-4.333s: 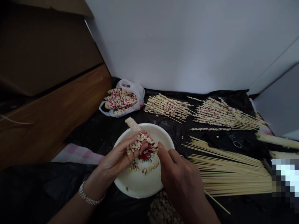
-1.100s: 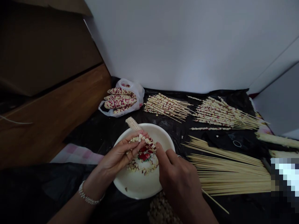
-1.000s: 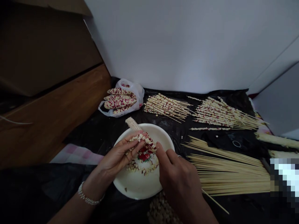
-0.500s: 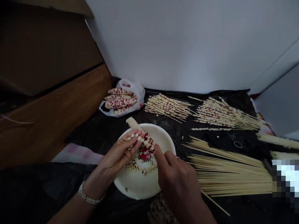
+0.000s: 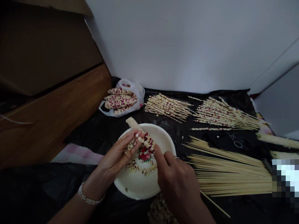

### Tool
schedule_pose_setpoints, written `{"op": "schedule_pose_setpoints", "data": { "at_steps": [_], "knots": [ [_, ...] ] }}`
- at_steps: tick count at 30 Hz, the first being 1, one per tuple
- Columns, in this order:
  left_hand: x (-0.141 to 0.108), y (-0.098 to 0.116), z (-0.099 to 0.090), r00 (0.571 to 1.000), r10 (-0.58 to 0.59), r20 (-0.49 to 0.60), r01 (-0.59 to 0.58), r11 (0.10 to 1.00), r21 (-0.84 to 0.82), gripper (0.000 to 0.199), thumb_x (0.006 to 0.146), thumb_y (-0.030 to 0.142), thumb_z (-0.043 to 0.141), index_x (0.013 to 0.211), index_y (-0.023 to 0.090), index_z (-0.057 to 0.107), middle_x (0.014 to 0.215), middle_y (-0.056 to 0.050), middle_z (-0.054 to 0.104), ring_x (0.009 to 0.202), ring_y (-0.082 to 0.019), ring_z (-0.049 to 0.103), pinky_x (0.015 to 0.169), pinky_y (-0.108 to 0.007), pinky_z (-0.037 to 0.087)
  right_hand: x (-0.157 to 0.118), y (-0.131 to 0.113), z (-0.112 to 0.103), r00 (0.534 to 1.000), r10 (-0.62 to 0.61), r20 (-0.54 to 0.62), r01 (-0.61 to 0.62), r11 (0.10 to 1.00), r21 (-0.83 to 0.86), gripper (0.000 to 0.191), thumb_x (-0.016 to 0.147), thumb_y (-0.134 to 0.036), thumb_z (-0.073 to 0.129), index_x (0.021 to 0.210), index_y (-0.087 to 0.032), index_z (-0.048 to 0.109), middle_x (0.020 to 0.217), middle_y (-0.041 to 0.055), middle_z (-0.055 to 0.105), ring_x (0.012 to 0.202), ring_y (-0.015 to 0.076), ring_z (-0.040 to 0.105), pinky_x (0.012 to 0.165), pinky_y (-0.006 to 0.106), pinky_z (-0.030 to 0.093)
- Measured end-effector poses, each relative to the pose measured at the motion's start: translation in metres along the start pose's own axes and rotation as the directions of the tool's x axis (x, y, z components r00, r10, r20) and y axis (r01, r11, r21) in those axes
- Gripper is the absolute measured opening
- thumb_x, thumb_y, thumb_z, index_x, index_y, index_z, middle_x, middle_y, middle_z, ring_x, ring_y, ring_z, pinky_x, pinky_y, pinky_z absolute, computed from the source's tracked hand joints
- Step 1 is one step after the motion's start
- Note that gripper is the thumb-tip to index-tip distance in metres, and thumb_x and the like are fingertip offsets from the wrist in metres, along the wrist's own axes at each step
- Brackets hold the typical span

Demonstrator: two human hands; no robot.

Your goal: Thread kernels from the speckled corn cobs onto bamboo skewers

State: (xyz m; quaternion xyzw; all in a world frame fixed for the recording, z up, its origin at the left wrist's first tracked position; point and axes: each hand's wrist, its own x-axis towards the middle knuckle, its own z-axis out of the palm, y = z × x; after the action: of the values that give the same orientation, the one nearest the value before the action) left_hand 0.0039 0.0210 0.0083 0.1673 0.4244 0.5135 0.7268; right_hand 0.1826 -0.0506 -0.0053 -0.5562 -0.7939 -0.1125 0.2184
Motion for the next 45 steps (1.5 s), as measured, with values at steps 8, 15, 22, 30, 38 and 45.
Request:
{"op": "schedule_pose_setpoints", "data": {
  "at_steps": [8,15,22,30,38,45],
  "knots": [
    [-0.002,0.001,0.002,0.998,-0.032,-0.056,0.033,0.999,0.006,0.021,0.075,0.004,0.071,0.094,0.013,0.070,0.099,-0.008,0.073,0.097,-0.018,0.069,0.086,-0.024,0.056,0.000,0.000,-0.001,1.000,-0.001,-0.007,0.001,1.000,0.017,0.041,0.089,-0.010,0.041,0.126,-0.016,0.058,0.072,-0.0002,0.061,0.050,0.0116,0.055,0.045,0.028,0.036],
    [0.001,0.000,-0.001,0.998,-0.034,-0.061,0.032,0.999,-0.040,0.022,0.074,0.001,0.070,0.092,0.013,0.070,0.095,-0.006,0.074,0.090,-0.014,0.070,0.086,-0.022,0.056,-0.002,-0.001,-0.002,1.000,0.007,0.000,-0.007,1.000,-0.001,0.041,0.090,-0.010,0.041,0.127,-0.016,0.058,0.072,-0.0004,0.060,0.051,0.0116,0.055,0.048,0.028,0.034],
    [0.001,-0.001,-0.003,0.998,-0.043,-0.038,0.044,0.999,0.006,0.020,0.072,0.002,0.072,0.089,0.012,0.071,0.094,-0.007,0.074,0.087,-0.014,0.070,0.085,-0.022,0.056,0.001,0.008,-0.011,0.997,-0.071,0.040,0.074,0.996,-0.059,0.043,0.087,-0.009,0.043,0.127,-0.017,0.056,0.074,0.0010,0.062,0.053,0.0110,0.052,0.051,0.028,0.031],
    [0.000,-0.002,-0.002,0.999,-0.004,-0.049,0.005,1.000,0.030,0.016,0.071,0.003,0.074,0.083,0.012,0.071,0.089,-0.006,0.074,0.081,-0.011,0.070,0.082,-0.020,0.055,0.000,0.006,-0.015,0.993,-0.110,0.049,0.115,0.987,-0.111,0.046,0.085,-0.007,0.042,0.129,-0.015,0.054,0.077,0.0023,0.062,0.053,0.0122,0.050,0.050,0.030,0.031],
    [0.003,-0.003,-0.004,0.998,-0.038,-0.053,0.038,0.999,-0.015,0.019,0.075,0.005,0.071,0.091,0.015,0.070,0.097,-0.006,0.073,0.096,-0.015,0.068,0.086,-0.025,0.056,-0.003,0.001,-0.010,0.994,-0.080,0.080,0.088,0.990,-0.106,0.046,0.087,-0.007,0.040,0.131,-0.014,0.052,0.076,0.0015,0.060,0.053,0.0124,0.053,0.051,0.030,0.034],
    [0.005,-0.004,-0.004,0.996,-0.033,-0.083,0.027,0.997,-0.074,0.018,0.075,0.000,0.068,0.089,0.013,0.069,0.089,-0.005,0.073,0.082,-0.011,0.069,0.080,-0.021,0.057,-0.004,0.006,-0.004,0.995,-0.099,0.020,0.100,0.993,-0.066,0.045,0.088,-0.008,0.040,0.130,-0.015,0.052,0.073,-0.0003,0.058,0.051,0.0113,0.053,0.049,0.030,0.033]
  ]
}}
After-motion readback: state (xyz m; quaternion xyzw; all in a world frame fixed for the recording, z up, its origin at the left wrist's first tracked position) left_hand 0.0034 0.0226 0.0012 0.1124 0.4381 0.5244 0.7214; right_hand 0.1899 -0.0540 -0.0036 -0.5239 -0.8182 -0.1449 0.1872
